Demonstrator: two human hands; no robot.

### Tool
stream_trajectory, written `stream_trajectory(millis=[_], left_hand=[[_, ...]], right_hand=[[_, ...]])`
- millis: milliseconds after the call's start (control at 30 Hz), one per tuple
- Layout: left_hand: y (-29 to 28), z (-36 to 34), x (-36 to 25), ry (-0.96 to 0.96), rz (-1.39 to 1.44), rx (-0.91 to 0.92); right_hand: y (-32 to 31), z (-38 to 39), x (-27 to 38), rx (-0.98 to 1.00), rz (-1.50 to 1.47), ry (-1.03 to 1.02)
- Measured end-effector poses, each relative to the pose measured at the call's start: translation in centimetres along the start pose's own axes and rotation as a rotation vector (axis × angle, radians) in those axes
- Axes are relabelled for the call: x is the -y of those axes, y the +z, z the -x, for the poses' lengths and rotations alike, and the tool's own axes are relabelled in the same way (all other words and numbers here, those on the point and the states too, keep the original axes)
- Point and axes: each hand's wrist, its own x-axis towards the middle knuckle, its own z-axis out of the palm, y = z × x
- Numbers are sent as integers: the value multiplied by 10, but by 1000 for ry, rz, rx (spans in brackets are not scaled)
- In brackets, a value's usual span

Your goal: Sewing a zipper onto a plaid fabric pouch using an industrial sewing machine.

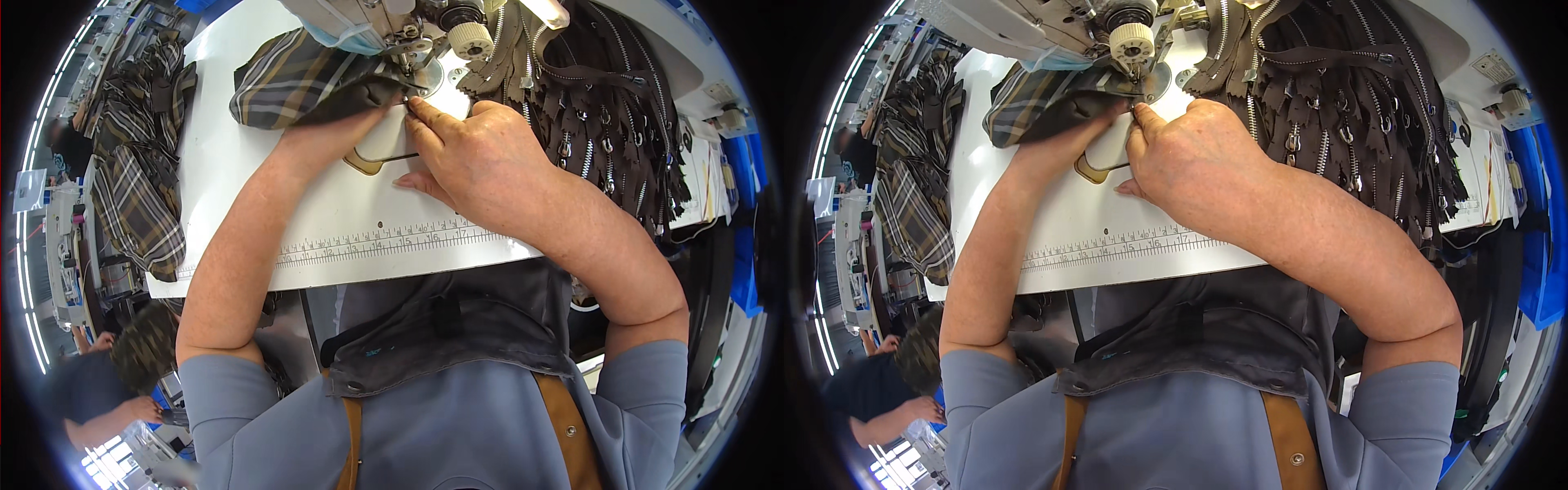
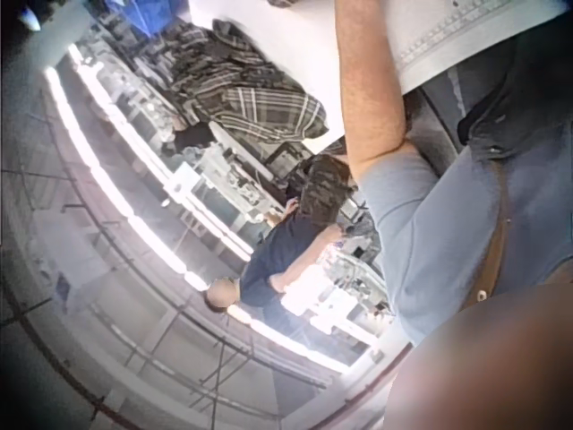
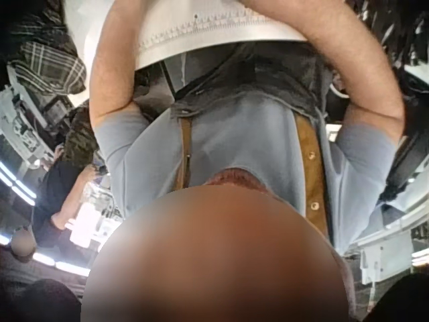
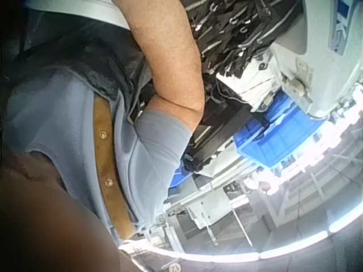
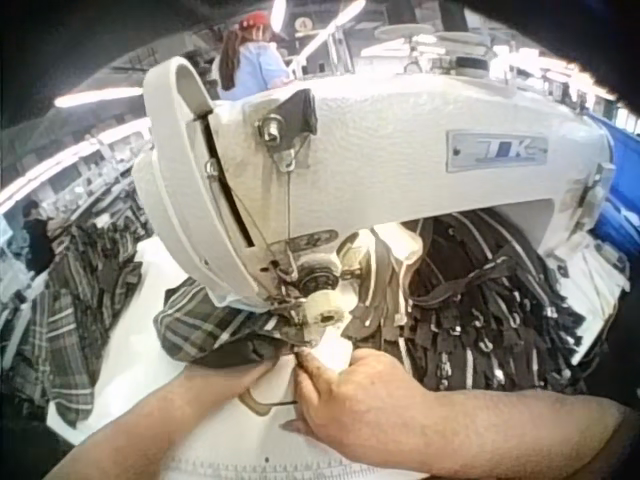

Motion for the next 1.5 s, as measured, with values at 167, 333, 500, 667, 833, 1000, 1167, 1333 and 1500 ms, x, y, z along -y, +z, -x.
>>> stream_trajectory(millis=[167,333,500,667,833,1000,1167,1333,1500], left_hand=[[5,-29,17,-38,-309,3],[15,-38,33,-10,-518,-291],[5,-11,15,91,-178,-225],[1,72,-33,194,-426,-215],[-7,62,-45,535,-939,-430],[-15,31,-30,513,-750,-156],[-1,13,-25,629,-715,-300],[10,13,-22,491,-395,-308],[12,6,-6,529,-310,-261]], right_hand=[[1,0,2,3,19,31],[0,1,2,54,-7,44],[0,2,2,63,5,43],[0,3,1,-10,-5,5],[2,5,2,40,-29,17],[5,4,1,-57,-47,7],[0,1,2,-17,-64,8],[-3,6,2,100,-151,73],[-5,7,4,84,-98,53]])
